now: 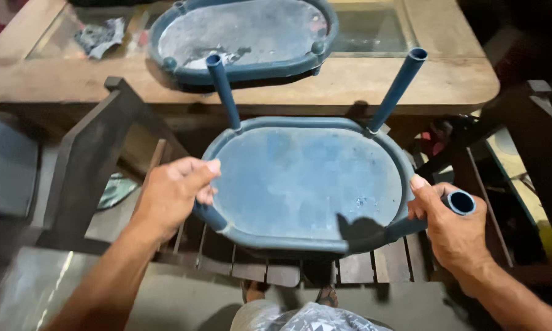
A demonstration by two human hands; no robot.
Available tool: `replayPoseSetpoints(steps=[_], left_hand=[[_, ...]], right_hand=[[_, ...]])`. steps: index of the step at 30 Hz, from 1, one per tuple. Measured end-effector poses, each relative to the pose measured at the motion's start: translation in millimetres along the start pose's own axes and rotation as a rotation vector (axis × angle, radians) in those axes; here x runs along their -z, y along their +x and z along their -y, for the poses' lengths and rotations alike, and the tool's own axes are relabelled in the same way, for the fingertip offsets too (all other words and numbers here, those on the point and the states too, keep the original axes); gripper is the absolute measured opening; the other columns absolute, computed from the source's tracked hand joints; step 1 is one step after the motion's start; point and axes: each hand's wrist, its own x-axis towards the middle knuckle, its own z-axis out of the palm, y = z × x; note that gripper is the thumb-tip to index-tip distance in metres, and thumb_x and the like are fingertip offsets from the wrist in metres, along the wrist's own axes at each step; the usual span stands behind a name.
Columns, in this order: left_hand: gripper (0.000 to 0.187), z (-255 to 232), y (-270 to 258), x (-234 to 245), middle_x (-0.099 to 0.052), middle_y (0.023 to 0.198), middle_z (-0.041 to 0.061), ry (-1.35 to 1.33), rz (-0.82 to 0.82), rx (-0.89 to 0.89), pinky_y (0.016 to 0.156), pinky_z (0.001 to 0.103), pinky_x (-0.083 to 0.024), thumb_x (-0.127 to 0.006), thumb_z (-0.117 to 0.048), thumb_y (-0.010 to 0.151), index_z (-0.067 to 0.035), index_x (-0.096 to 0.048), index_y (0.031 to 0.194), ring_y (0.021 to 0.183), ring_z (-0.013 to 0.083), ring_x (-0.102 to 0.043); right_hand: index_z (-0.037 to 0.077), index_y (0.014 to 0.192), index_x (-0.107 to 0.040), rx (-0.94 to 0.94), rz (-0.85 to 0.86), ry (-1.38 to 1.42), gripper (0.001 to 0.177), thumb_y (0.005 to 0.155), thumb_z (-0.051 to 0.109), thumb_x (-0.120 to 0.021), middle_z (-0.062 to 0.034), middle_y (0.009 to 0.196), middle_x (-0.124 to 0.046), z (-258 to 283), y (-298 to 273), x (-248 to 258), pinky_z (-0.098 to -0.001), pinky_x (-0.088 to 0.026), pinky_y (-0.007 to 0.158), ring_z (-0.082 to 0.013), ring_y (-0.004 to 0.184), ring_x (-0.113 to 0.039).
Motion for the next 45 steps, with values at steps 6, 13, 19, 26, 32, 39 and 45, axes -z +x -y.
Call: replayPoseSetpoints(steps=[6, 13, 19, 26, 32, 39, 45], left_hand=[[0.027, -0.4, -6.0, -6.5, -0.060, 0.062, 0.003, -0.103, -0.042, -0.045, 0.066, 0.029, -0.052, -0.076, -0.026, 0.090, 0.000, -0.069, 0.089, 0.059, 0.0134, -0.059], [0.028, -2.2, -6.9, -7.3, -0.059, 0.061, 0.003, -0.121, -0.015, -0.088, 0.069, 0.028, -0.054, -0.075, -0.025, 0.092, 0.001, -0.068, 0.089, 0.058, 0.0132, -0.057], [0.024, 2.2, -5.7, -4.9, -0.061, 0.062, 0.003, -0.123, 0.003, -0.136, 0.062, 0.028, -0.051, -0.073, -0.025, 0.092, -0.001, -0.070, 0.088, 0.059, 0.0128, -0.059], [0.028, 4.8, -3.8, -1.2, -0.061, 0.061, 0.003, -0.103, 0.026, -0.171, 0.060, 0.028, -0.051, -0.075, -0.027, 0.091, 0.000, -0.070, 0.089, 0.056, 0.0128, -0.059], [0.029, 3.4, -4.9, -1.7, -0.060, 0.061, 0.003, -0.118, 0.028, -0.179, 0.059, 0.028, -0.050, -0.074, -0.028, 0.091, 0.001, -0.070, 0.090, 0.056, 0.0128, -0.058], [0.029, -0.4, -6.5, -3.5, -0.060, 0.061, 0.003, -0.116, 0.028, -0.190, 0.059, 0.027, -0.050, -0.074, -0.027, 0.090, 0.002, -0.070, 0.092, 0.056, 0.0126, -0.058], [0.030, 0.1, -9.4, -2.9, -0.062, 0.062, 0.003, -0.067, 0.010, -0.196, 0.058, 0.027, -0.049, -0.075, -0.028, 0.090, 0.001, -0.071, 0.093, 0.057, 0.0122, -0.059]], right_hand=[[0.006, 0.075, -0.062, 0.016, -0.100, 0.098, 0.033, 0.095, 0.027, -0.077, -0.0044, 0.071, -0.063, 9.0, -12.5, -8.6, -0.0286, -0.046, 0.063, -0.0119, 0.064, -0.057], [0.006, 0.081, -0.064, 0.064, -0.239, 0.083, 0.030, 0.091, 0.026, -0.084, -0.0012, 0.077, -0.066, 24.7, -24.5, -11.6, -0.0266, -0.046, 0.064, -0.0102, 0.067, -0.057], [0.004, 0.063, -0.056, 0.128, -0.071, 0.211, 0.039, 0.094, 0.022, -0.072, -0.0076, 0.062, -0.056, 19.6, -5.2, -6.9, -0.0364, -0.044, 0.058, -0.0216, 0.057, -0.053], [0.005, 0.065, -0.056, 0.061, 0.123, 0.409, 0.038, 0.098, 0.018, -0.069, -0.0073, 0.062, -0.050, 20.5, 0.5, 9.5, -0.0388, -0.046, 0.064, -0.0210, 0.058, -0.049], [0.015, 0.081, -0.067, 0.067, -0.372, -0.142, 0.023, 0.100, 0.023, -0.056, -0.0035, 0.064, -0.062, 60.5, -1.6, 3.5, -0.0376, -0.048, 0.052, -0.0151, 0.054, -0.058], [0.014, 0.086, -0.067, 0.253, -0.416, 0.014, 0.018, 0.101, 0.022, -0.061, -0.0051, 0.069, -0.061, 116.6, 23.6, 50.5, -0.0363, -0.055, 0.065, -0.0154, 0.060, -0.060], [0.012, 0.090, -0.066, 0.213, -0.214, 0.222, 0.014, 0.101, 0.020, -0.066, -0.0065, 0.073, -0.060, 96.3, 11.7, 22.7, -0.0352, -0.062, 0.076, -0.0157, 0.065, -0.062]])
